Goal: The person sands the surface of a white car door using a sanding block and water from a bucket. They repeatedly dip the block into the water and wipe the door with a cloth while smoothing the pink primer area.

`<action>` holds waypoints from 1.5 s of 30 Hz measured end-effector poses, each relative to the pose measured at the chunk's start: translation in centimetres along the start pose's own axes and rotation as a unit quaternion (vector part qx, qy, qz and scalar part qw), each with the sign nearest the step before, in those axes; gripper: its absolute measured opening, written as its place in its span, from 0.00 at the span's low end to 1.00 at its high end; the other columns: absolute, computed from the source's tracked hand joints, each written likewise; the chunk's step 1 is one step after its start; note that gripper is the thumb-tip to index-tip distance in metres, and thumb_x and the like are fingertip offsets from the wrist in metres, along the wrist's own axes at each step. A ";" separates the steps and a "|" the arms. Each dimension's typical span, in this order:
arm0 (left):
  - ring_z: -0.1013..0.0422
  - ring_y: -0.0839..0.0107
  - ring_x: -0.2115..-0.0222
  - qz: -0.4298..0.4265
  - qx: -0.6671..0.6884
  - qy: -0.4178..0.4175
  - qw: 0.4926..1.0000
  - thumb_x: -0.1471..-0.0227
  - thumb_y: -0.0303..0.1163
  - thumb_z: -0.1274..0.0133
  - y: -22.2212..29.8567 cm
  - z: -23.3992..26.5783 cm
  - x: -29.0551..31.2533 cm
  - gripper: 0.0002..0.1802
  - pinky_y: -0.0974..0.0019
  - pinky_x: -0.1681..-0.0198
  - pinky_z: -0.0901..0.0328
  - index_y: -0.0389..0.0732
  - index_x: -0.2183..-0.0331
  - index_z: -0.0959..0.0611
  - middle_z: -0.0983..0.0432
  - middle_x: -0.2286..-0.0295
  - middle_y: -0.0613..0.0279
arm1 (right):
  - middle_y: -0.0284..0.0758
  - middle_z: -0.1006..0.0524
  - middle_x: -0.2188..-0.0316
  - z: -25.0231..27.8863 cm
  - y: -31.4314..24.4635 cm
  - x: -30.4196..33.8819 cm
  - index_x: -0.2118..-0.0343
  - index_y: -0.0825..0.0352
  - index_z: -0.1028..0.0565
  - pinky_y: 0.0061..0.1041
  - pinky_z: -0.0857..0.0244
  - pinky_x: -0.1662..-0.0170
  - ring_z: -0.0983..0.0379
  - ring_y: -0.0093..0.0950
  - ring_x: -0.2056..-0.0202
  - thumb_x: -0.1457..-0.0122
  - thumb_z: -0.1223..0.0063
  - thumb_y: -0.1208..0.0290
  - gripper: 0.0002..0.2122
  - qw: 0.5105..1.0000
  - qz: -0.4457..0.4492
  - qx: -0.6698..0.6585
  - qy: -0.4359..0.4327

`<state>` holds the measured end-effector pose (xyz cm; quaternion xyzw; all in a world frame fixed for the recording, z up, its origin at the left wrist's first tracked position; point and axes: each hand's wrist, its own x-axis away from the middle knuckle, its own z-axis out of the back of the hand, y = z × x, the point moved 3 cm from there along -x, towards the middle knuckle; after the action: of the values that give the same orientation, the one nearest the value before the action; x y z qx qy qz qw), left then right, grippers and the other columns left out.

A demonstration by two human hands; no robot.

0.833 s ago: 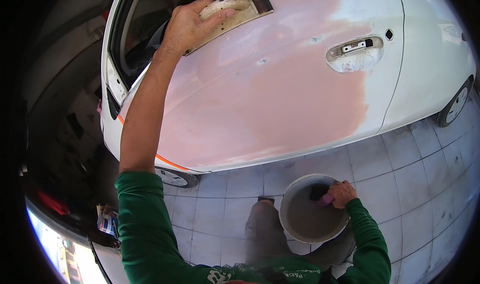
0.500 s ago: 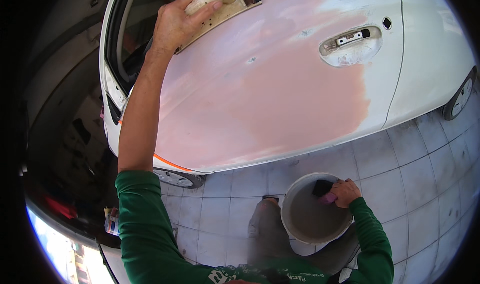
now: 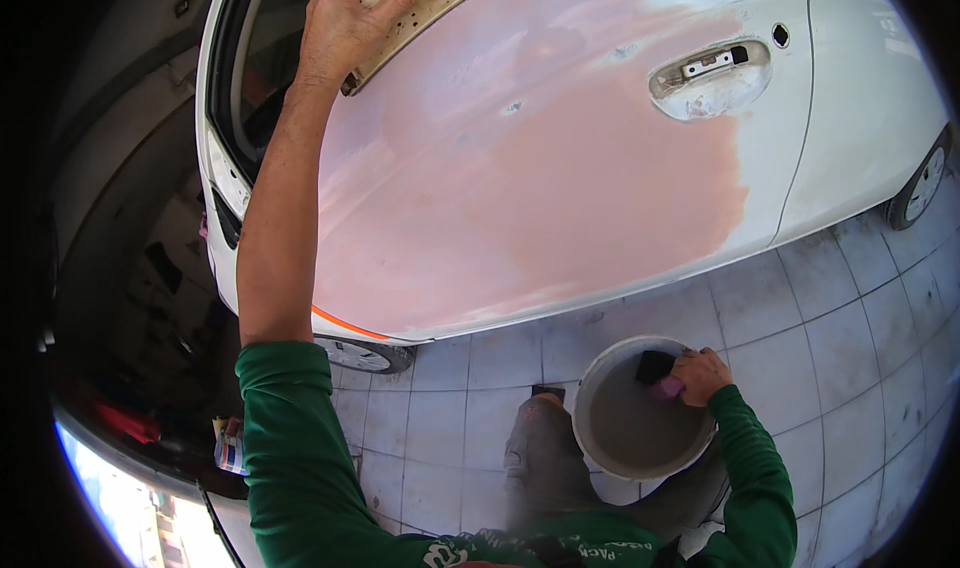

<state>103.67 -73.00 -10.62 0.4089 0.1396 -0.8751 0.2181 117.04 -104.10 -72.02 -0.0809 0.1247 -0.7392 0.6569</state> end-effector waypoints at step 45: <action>0.15 0.59 0.66 -0.072 0.019 -0.056 0.996 0.51 0.62 0.30 -3.0 -0.7 9.2 0.35 0.57 0.59 0.22 0.39 0.57 0.10 0.13 0.67 0.51 | 0.24 0.20 0.58 0.4 0.4 0.2 0.62 0.51 0.18 0.41 0.35 0.41 0.25 0.30 0.46 0.54 0.39 0.66 0.13 0.999 0.018 0.025 -0.020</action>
<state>97.41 -72.58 -18.05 0.3524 0.1400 -0.9124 0.1542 117.52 -104.36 -71.78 -0.0769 0.0944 -0.7284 0.6742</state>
